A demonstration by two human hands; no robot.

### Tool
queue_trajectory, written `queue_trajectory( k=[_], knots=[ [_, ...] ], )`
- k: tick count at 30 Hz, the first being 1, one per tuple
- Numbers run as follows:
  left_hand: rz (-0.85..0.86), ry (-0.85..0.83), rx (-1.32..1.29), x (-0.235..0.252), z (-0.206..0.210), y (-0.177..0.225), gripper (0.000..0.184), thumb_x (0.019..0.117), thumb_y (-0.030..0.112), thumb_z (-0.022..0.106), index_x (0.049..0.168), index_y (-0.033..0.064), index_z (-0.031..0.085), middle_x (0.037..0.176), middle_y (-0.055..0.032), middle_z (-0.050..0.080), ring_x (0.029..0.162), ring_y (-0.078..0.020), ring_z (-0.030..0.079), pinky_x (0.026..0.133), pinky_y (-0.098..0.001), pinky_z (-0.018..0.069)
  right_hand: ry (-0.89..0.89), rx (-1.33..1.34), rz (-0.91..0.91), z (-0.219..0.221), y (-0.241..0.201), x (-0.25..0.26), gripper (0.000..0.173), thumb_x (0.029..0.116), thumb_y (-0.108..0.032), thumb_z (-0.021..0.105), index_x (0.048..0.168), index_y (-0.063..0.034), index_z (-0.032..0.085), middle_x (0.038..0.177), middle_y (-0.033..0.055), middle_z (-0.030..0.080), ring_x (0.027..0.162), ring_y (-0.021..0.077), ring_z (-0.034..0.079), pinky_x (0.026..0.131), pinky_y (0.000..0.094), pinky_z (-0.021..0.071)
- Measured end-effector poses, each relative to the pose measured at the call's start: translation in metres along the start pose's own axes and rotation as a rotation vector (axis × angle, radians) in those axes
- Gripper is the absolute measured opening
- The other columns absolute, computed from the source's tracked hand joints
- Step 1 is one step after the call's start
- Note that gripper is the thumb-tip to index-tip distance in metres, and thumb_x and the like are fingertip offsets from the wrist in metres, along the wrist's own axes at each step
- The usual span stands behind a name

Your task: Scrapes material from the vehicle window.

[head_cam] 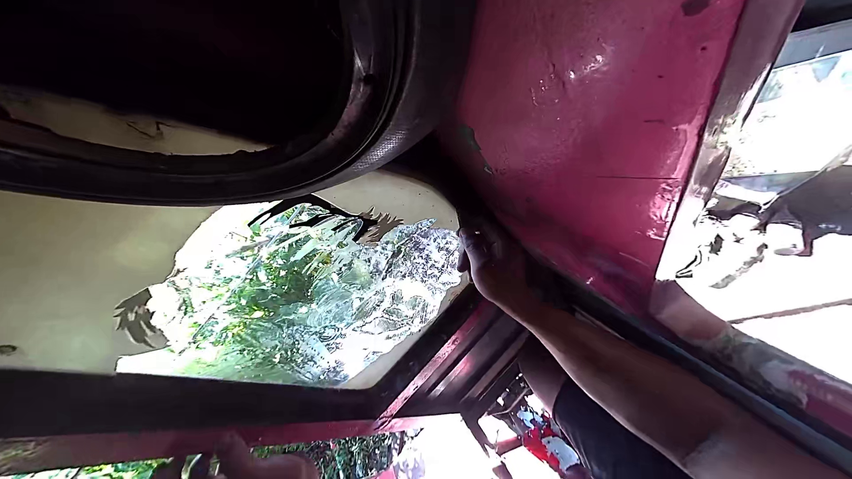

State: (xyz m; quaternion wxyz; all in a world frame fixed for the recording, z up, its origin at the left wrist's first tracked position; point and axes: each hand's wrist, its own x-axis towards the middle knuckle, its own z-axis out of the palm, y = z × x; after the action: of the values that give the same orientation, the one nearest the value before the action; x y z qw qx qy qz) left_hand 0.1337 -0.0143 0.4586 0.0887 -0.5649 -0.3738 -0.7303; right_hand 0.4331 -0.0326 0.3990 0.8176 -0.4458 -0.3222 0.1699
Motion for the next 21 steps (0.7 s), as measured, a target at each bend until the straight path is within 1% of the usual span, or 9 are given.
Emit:
queue_trajectory(
  k=[1, 4, 6, 7, 9, 12, 15, 18, 21],
  knots=[
    [-0.062, 0.003, -0.055, 0.001, 0.004, -0.003, 0.055, 0.0975, 0.005, 0.053, 0.142, -0.0188, 0.030, 0.137, -0.0245, 0.045, 0.125, -0.0185, 0.049, 0.104, -0.0263, 0.0430, 0.007, -0.062, -0.019, 0.000, 0.001, 0.002, 0.017, 0.1058, -0.015, 0.054, 0.105, -0.0026, 0.065, 0.061, -0.0033, 0.060, 0.046, 0.0026, 0.054, 0.046, 0.0204, 0.0480],
    [-0.308, -0.022, -0.257, 0.000, 0.011, -0.012, 0.048, 0.1044, 0.005, 0.041, 0.148, -0.0052, 0.025, 0.127, -0.0073, 0.051, 0.116, -0.0046, 0.057, 0.100, -0.0242, 0.0503, 0.009, -0.192, -0.091, -0.001, 0.003, 0.009, 0.018, 0.1017, -0.015, 0.054, 0.100, -0.0019, 0.066, 0.066, 0.0000, 0.061, 0.053, 0.0076, 0.059, 0.053, 0.0271, 0.0531],
    [-0.423, -0.067, -0.315, 0.002, 0.006, -0.012, 0.040, 0.1064, 0.008, 0.037, 0.146, 0.0005, 0.032, 0.120, -0.0010, 0.057, 0.108, -0.0024, 0.062, 0.095, -0.0254, 0.0537, -0.004, -0.257, -0.112, -0.005, 0.010, 0.012, 0.020, 0.1025, -0.018, 0.053, 0.099, -0.0035, 0.067, 0.067, 0.0006, 0.061, 0.054, 0.0092, 0.060, 0.052, 0.0296, 0.0526],
    [-0.456, -0.097, -0.320, 0.003, 0.003, -0.013, 0.038, 0.1064, 0.009, 0.036, 0.143, 0.0021, 0.035, 0.117, 0.0011, 0.059, 0.105, -0.0019, 0.062, 0.094, -0.0255, 0.0543, 0.009, -0.284, -0.155, -0.007, 0.020, 0.015, 0.020, 0.1034, -0.020, 0.053, 0.096, -0.0070, 0.066, 0.065, -0.0010, 0.061, 0.052, 0.0084, 0.060, 0.049, 0.0288, 0.0532],
    [-0.489, -0.133, -0.308, 0.005, -0.001, -0.018, 0.029, 0.1054, 0.010, 0.036, 0.132, 0.0051, 0.044, 0.109, 0.0051, 0.061, 0.100, -0.0005, 0.064, 0.090, -0.0245, 0.0551, 0.057, -0.342, -0.252, -0.008, 0.032, 0.017, 0.021, 0.1034, -0.022, 0.054, 0.090, -0.0099, 0.065, 0.062, -0.0031, 0.058, 0.050, 0.0067, 0.056, 0.046, 0.0273, 0.0482],
    [-0.484, -0.144, -0.330, 0.004, -0.001, -0.026, 0.028, 0.1064, 0.012, 0.036, 0.131, 0.0035, 0.045, 0.108, 0.0041, 0.063, 0.101, -0.0015, 0.064, 0.092, -0.0250, 0.0548, 0.099, -0.494, -0.352, -0.007, 0.026, 0.016, 0.021, 0.1029, -0.021, 0.053, 0.089, -0.0086, 0.063, 0.061, -0.0018, 0.054, 0.050, 0.0081, 0.052, 0.046, 0.0277, 0.0434],
    [-0.469, -0.142, -0.329, 0.004, 0.001, -0.025, 0.031, 0.1063, 0.011, 0.038, 0.134, -0.0001, 0.044, 0.111, 0.0017, 0.062, 0.102, -0.0023, 0.064, 0.094, -0.0250, 0.0540, 0.108, -0.598, -0.322, -0.003, 0.000, 0.009, 0.022, 0.1007, -0.015, 0.054, 0.094, 0.0006, 0.068, 0.065, 0.0088, 0.061, 0.054, 0.0200, 0.060, 0.051, 0.0381, 0.0491],
    [-0.444, -0.150, -0.344, 0.005, 0.001, -0.025, 0.030, 0.1048, 0.010, 0.042, 0.133, -0.0012, 0.044, 0.110, 0.0004, 0.063, 0.103, -0.0033, 0.065, 0.094, -0.0254, 0.0547, 0.107, -0.628, -0.250, -0.001, -0.009, 0.006, 0.025, 0.1025, -0.015, 0.053, 0.097, 0.0018, 0.070, 0.070, 0.0120, 0.065, 0.061, 0.0239, 0.064, 0.056, 0.0428, 0.0520],
    [-0.426, -0.179, -0.348, 0.006, 0.000, -0.027, 0.034, 0.1051, 0.010, 0.043, 0.136, -0.0046, 0.041, 0.114, -0.0019, 0.062, 0.105, -0.0030, 0.064, 0.096, -0.0248, 0.0534, 0.122, -0.724, -0.290, 0.003, -0.014, 0.007, 0.026, 0.1018, -0.014, 0.051, 0.095, 0.0023, 0.070, 0.069, 0.0129, 0.065, 0.061, 0.0257, 0.066, 0.056, 0.0435, 0.0523]
  ],
)
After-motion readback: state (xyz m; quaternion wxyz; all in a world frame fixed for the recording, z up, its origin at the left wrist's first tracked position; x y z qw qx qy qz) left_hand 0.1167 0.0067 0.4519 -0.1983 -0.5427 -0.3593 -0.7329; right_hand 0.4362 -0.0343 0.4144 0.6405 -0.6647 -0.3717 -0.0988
